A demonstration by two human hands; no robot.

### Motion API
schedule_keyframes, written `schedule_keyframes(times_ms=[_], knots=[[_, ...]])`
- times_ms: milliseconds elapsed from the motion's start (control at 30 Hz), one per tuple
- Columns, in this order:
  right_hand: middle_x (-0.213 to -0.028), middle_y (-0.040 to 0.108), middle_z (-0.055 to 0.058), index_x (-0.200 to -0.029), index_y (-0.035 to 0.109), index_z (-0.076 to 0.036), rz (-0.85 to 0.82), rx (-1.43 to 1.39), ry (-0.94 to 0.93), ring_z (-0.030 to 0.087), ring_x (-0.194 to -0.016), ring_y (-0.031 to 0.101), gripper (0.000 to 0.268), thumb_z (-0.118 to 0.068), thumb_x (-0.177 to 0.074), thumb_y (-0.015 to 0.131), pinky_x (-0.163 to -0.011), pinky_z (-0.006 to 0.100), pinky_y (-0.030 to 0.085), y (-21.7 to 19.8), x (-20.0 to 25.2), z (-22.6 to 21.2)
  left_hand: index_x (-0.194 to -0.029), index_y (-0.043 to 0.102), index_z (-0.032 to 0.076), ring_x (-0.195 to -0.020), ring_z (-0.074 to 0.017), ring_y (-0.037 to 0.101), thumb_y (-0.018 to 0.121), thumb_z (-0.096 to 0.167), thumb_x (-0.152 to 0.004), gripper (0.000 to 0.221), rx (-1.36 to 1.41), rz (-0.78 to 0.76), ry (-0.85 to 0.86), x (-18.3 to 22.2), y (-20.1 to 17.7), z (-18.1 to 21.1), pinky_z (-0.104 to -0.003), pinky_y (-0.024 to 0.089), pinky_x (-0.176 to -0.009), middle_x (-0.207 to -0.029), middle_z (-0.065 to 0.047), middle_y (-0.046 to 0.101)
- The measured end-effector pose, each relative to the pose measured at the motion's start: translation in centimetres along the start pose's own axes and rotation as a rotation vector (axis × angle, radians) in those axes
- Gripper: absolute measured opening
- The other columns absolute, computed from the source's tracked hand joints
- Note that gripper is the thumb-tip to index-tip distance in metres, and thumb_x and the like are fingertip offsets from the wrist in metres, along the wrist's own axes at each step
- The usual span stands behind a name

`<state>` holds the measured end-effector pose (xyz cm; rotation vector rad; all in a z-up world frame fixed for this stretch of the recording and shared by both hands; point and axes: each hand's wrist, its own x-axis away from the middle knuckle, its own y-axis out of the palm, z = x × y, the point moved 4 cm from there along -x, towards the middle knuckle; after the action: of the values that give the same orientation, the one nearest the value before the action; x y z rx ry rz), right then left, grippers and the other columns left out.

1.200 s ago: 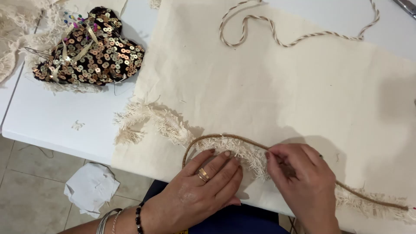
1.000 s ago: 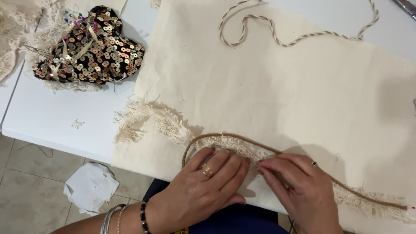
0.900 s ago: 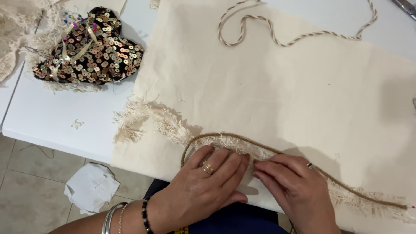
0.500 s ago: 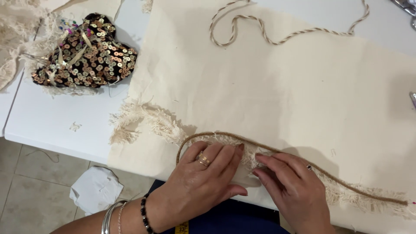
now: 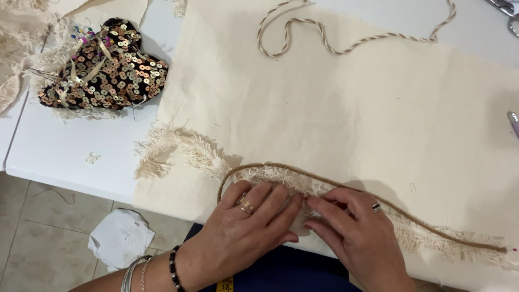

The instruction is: Pinning a decorative rope trim onto a piece of fabric for assembly

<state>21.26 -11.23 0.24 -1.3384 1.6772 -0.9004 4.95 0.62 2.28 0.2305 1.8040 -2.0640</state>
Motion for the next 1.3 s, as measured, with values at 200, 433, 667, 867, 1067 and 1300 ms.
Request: schedule_keyframes(times_ms=[200, 433, 667, 867, 1067, 1300], knots=[[-0.110, 0.065, 0.006, -0.110, 0.070, -0.012, 0.008, -0.084, -0.034, 0.018, -0.092, 0.067, 0.030, -0.022, -0.084, 0.083, -0.072, 0.030, 0.059, -1.1, -0.2, 0.2, -0.120, 0.064, 0.007, -0.106, -0.0233, 0.060, 0.046, 0.045, -0.111, 0.043, -0.012, 0.011, -0.010, -0.1, -0.4, -0.2, -0.039, 0.047, -0.092, -0.118, -0.007, 0.060], [-0.111, 0.063, 0.006, -0.123, 0.071, -0.014, 0.014, -0.033, -0.008, 0.021, -0.093, 0.066, 0.041, -0.028, -0.086, 0.081, -0.068, 0.034, 0.059, -0.4, -0.3, 0.1, -0.132, 0.065, 0.007, -0.111, -0.0236, 0.060, 0.052, 0.045, -0.111, 0.045, 0.040, 0.024, 0.008, 0.3, 0.2, -0.1, -0.041, 0.048, -0.096, -0.130, -0.006, 0.059], [-0.113, 0.070, 0.003, -0.116, 0.073, -0.014, 0.105, 0.027, 0.051, 0.017, -0.096, 0.070, 0.029, -0.022, -0.088, 0.080, -0.075, 0.032, 0.059, -0.6, -0.8, 0.0, -0.135, 0.063, 0.008, -0.111, -0.0239, 0.058, 0.053, 0.053, -0.107, 0.053, 0.032, -0.014, -0.016, -0.3, 0.4, -0.1, -0.041, 0.046, -0.095, -0.129, -0.006, 0.058], [-0.103, 0.071, 0.001, -0.104, 0.076, -0.014, 0.112, -0.046, 0.207, 0.011, -0.085, 0.070, 0.012, -0.015, -0.093, 0.072, -0.070, 0.027, 0.058, -0.9, -1.7, 0.3, -0.131, 0.066, 0.010, -0.110, -0.0249, 0.058, 0.062, 0.051, -0.103, 0.049, 0.085, -0.015, 0.006, -0.1, 0.2, -0.6, -0.043, 0.046, -0.096, -0.126, -0.007, 0.057], [-0.101, 0.073, 0.000, -0.101, 0.075, -0.014, 0.063, -0.204, 0.385, 0.010, -0.084, 0.071, 0.012, -0.021, -0.094, 0.069, -0.072, 0.025, 0.056, -1.3, -2.0, 0.5, -0.122, 0.066, 0.006, -0.109, -0.0265, 0.060, 0.061, 0.035, -0.107, 0.033, 0.188, 0.056, -0.005, -0.5, -0.5, -1.0, -0.042, 0.046, -0.094, -0.120, -0.009, 0.062], [-0.096, 0.071, -0.003, -0.102, 0.074, -0.015, 0.008, -0.282, 0.362, 0.008, -0.070, 0.065, 0.010, -0.016, -0.096, 0.065, -0.064, 0.022, 0.051, -1.6, -1.6, 0.9, -0.113, 0.063, 0.007, -0.113, -0.0277, 0.057, 0.055, 0.005, -0.102, 0.013, 0.221, 0.076, -0.054, -3.0, 0.0, -1.7, -0.039, 0.041, -0.091, -0.127, -0.009, 0.058]])
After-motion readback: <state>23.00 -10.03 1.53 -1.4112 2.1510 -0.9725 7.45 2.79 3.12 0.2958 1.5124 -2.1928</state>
